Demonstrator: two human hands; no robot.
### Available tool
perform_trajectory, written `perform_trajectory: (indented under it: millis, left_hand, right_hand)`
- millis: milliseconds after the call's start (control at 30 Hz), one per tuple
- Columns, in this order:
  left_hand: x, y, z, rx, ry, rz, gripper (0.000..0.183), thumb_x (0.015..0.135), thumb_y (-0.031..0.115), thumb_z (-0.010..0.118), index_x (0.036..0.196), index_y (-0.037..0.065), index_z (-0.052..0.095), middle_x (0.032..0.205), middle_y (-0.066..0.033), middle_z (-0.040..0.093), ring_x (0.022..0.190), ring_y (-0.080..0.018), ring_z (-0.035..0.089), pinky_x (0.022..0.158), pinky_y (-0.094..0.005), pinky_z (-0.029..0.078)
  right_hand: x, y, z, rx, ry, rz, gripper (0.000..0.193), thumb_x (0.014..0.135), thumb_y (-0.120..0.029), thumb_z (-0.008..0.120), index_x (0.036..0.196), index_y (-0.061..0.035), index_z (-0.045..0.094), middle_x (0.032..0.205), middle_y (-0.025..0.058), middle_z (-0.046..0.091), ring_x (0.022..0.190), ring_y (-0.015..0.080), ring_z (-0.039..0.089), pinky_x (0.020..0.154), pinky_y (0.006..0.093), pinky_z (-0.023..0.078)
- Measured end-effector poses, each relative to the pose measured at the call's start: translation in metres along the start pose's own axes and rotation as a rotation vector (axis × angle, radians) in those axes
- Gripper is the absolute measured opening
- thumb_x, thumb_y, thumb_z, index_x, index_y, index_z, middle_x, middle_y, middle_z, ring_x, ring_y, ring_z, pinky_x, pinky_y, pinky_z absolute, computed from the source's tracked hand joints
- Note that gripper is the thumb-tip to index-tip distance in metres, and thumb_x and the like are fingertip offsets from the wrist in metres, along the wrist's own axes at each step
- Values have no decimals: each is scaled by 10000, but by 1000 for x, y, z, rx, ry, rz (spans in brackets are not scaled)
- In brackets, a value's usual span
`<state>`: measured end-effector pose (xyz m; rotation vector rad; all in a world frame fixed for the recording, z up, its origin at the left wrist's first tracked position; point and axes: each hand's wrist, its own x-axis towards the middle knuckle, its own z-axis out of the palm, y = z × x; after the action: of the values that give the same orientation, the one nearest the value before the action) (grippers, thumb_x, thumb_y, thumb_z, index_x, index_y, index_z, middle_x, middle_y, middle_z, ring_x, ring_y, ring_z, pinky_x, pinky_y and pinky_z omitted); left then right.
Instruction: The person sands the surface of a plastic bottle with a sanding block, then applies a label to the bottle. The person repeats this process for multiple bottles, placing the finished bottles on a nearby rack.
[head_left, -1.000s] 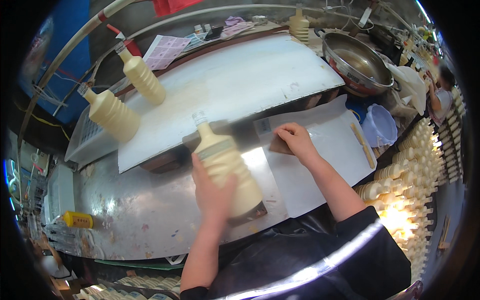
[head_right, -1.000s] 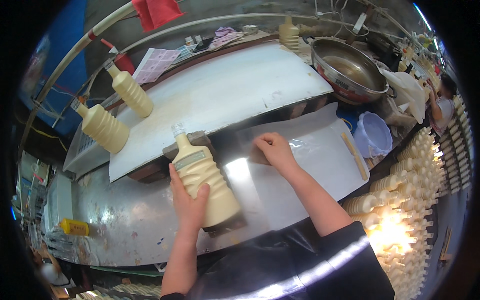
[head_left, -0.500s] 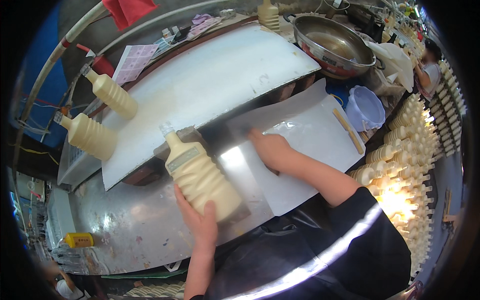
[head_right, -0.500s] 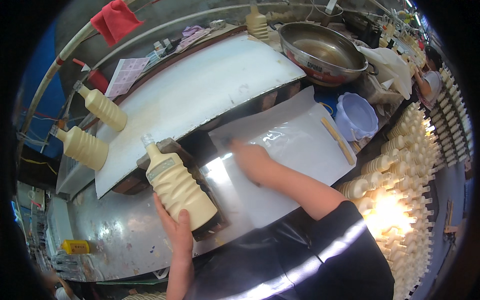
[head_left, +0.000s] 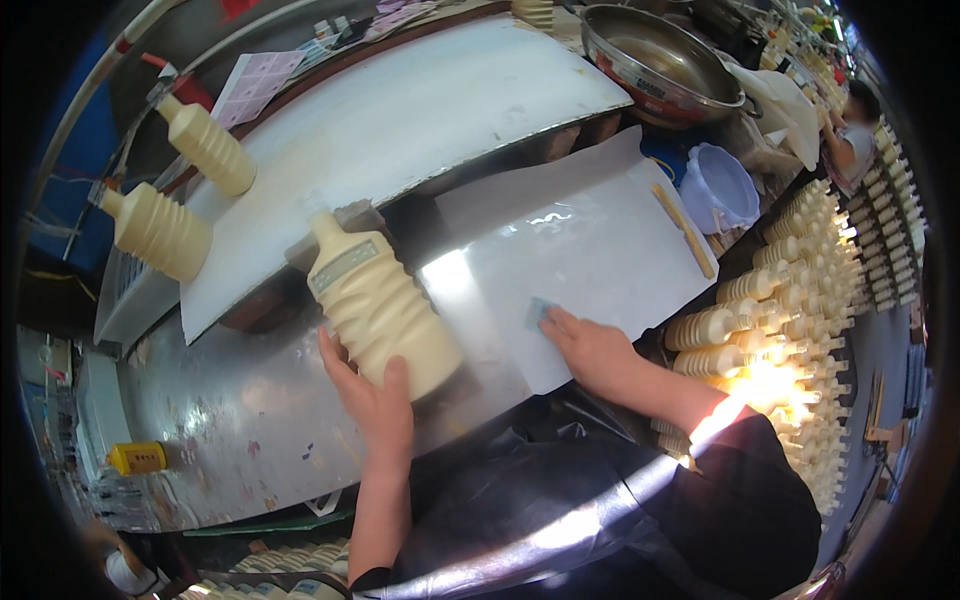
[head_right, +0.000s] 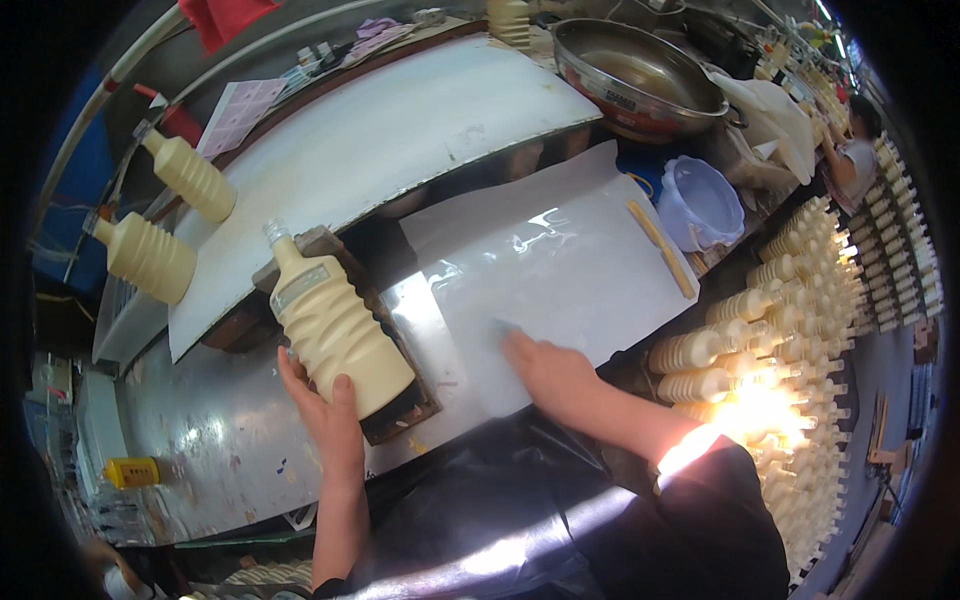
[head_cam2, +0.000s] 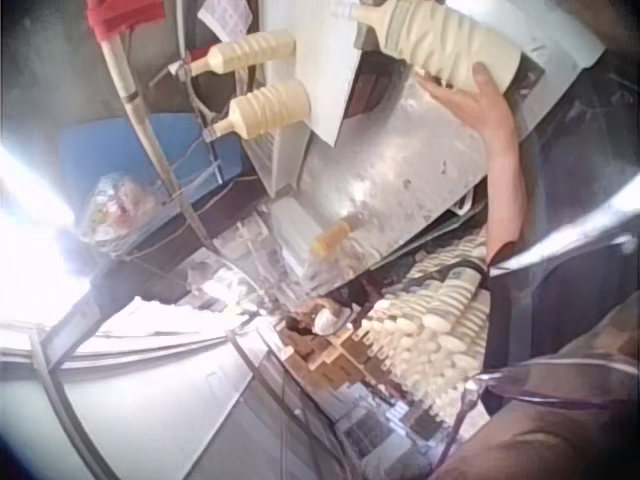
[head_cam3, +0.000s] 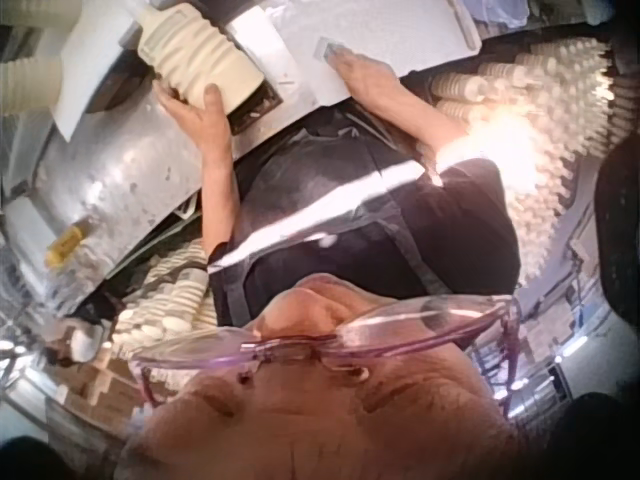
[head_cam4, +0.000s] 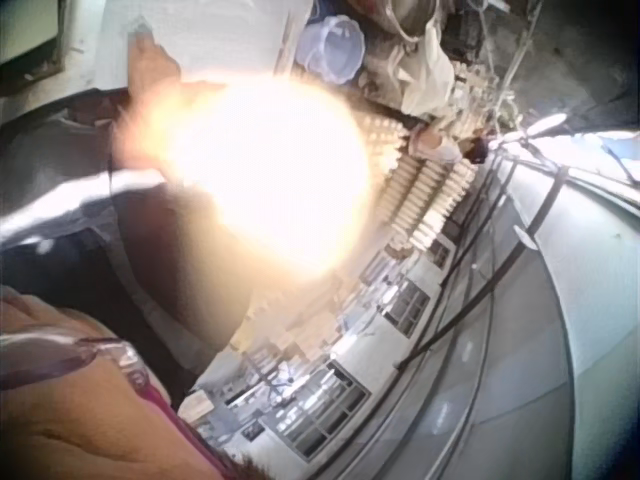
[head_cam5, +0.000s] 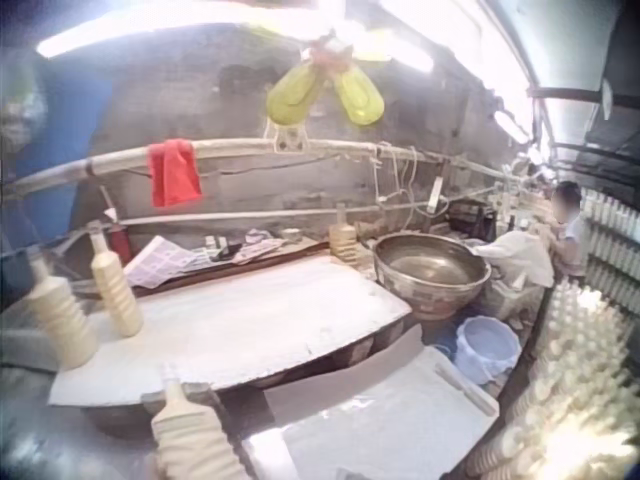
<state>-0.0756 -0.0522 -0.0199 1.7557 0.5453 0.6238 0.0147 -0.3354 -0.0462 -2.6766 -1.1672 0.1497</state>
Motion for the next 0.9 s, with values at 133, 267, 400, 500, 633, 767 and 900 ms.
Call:
perform_trajectory:
  millis: [133,267,400,500,633,767,900]
  left_hand:
    - [-13,-16,-13,30,13,-30,789,922,169,634,1582,32,225,1501,-223,391,1344,-317,438,1132,-442,349]
    - [-23,-13,-14,11,25,-32,760,874,138,667,1527,-18,311,1408,-209,490,1309,-313,478,1113,-439,378]
    - [-30,-16,-23,99,33,103,649,863,140,699,1443,5,441,1367,-178,507,1287,-301,487,1101,-421,383]
    - [-35,-14,-27,178,1,197,510,871,131,714,1344,33,549,1371,-140,502,1274,-277,488,1084,-399,385]
    - [-36,-8,-27,198,29,198,506,814,113,730,1286,18,571,1300,-160,544,1243,-321,517,1077,-419,404]
    - [-33,-4,-34,214,16,164,501,826,133,722,1291,27,570,1302,-153,549,1250,-315,513,1086,-413,391]
    - [-19,-8,-33,-128,-2,0,481,820,187,732,1247,27,579,1256,-152,570,1221,-323,523,1073,-426,393]
  right_hand:
    - [-28,-27,-13,89,-152,59,543,842,-126,682,1360,-24,554,1383,163,548,964,314,689,750,418,583]
    - [-48,-12,10,-71,88,-95,474,830,-131,722,1286,-52,623,1264,132,632,839,265,691,682,387,571]
    - [-58,-1,6,-60,57,-277,412,834,-56,637,1245,-69,666,1256,112,661,815,240,687,668,354,558]
    - [-41,-9,-6,324,94,-131,287,864,-97,671,1144,-69,728,1082,106,728,787,250,700,663,346,557]
    - [18,-46,-48,760,-90,330,158,883,-119,724,1010,-29,751,924,121,735,713,236,702,639,313,542]
    - [65,-106,-62,498,470,-276,283,787,-35,745,1066,2,711,947,123,711,658,224,678,581,313,517]
    - [76,-136,-48,85,458,-464,491,665,-40,736,1146,10,646,1035,132,682,642,243,649,550,339,506]
